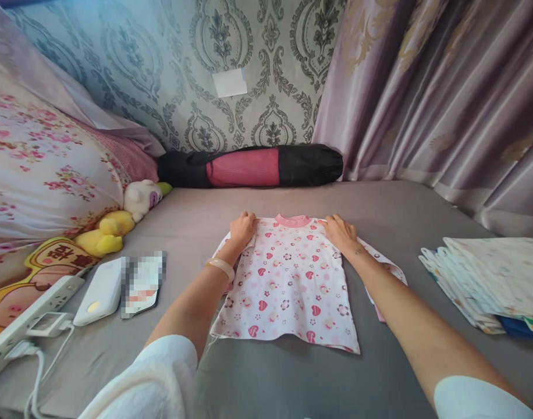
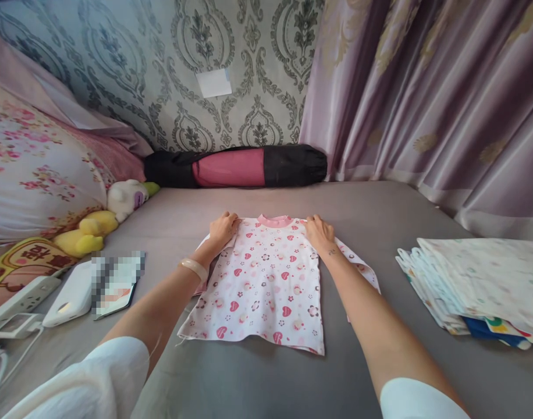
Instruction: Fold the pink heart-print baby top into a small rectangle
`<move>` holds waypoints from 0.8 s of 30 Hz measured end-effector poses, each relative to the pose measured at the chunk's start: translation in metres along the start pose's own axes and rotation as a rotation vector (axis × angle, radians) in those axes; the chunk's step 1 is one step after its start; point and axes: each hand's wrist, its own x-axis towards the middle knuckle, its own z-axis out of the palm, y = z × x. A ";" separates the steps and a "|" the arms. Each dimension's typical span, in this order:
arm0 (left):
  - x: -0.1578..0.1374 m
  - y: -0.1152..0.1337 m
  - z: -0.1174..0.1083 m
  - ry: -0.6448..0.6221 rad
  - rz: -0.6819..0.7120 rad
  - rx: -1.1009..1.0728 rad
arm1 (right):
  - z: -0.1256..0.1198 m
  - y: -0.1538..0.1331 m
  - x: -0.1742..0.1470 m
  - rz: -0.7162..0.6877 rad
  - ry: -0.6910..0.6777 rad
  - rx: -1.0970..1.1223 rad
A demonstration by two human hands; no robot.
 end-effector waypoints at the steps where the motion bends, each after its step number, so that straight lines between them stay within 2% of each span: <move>1: 0.001 -0.002 -0.001 -0.024 -0.027 -0.024 | 0.001 -0.001 0.000 0.003 0.014 -0.020; 4: 0.007 -0.016 -0.009 -0.126 -0.159 -0.181 | 0.001 -0.009 -0.002 -0.010 0.120 -0.078; 7: 0.008 -0.037 -0.019 -0.196 -0.269 -0.362 | -0.001 -0.033 -0.009 -0.095 0.191 -0.033; 13: -0.014 -0.077 -0.033 -0.248 -0.371 -0.545 | 0.002 -0.109 -0.017 -0.324 0.064 0.229; 18: -0.029 -0.105 -0.032 -0.259 -0.323 -0.708 | 0.012 -0.156 -0.009 -0.364 -0.009 0.307; 21: -0.035 -0.115 -0.032 -0.285 -0.269 -0.773 | 0.018 -0.175 -0.006 -0.346 -0.008 0.325; 24: -0.040 -0.117 -0.032 -0.267 -0.282 -0.964 | 0.026 -0.186 -0.007 -0.299 0.004 0.346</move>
